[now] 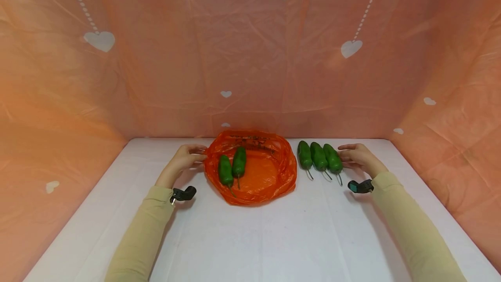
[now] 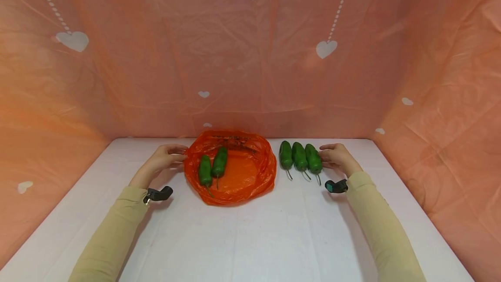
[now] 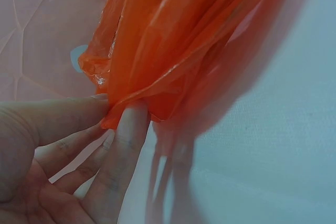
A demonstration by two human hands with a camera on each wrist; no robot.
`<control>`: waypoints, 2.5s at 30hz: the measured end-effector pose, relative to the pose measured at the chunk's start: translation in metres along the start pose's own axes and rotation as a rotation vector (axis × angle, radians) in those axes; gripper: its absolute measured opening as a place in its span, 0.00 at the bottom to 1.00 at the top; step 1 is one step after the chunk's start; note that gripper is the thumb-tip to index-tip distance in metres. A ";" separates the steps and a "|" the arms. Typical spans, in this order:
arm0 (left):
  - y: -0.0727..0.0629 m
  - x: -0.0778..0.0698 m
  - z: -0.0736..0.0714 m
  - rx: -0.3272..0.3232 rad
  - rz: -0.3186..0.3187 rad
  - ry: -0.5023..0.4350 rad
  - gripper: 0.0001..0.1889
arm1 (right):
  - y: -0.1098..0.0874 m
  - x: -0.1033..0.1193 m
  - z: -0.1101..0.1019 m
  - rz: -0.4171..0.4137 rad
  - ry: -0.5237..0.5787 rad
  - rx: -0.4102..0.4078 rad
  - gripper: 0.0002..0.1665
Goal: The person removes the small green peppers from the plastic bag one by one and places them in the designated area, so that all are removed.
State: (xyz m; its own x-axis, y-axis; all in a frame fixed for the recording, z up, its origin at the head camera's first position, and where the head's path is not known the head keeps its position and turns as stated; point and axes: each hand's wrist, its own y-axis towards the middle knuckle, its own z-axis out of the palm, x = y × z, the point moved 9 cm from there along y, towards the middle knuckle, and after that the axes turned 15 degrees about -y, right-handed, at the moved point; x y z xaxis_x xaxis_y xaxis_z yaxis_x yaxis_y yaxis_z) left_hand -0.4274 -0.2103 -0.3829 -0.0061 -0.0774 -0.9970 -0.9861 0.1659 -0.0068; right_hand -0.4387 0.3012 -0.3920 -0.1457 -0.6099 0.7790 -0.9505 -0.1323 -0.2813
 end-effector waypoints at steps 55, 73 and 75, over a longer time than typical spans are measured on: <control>-0.003 -0.002 0.000 -0.007 -0.027 0.048 0.22 | -0.021 0.112 0.030 -0.261 0.133 0.116 0.31; -0.003 -0.003 0.002 -0.013 -0.024 0.039 0.21 | -0.013 0.139 0.074 -0.288 0.245 0.227 0.30; -0.002 -0.003 0.002 -0.013 -0.022 0.033 0.21 | -0.012 0.141 0.079 -0.294 0.241 0.240 0.30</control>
State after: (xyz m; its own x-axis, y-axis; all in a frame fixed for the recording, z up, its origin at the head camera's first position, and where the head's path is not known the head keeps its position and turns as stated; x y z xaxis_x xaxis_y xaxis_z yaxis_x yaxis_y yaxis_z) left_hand -0.4247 -0.2086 -0.3800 0.0101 -0.1137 -0.9935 -0.9882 0.1509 -0.0273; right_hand -0.4260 0.1553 -0.3224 0.0346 -0.3236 0.9456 -0.8746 -0.4677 -0.1280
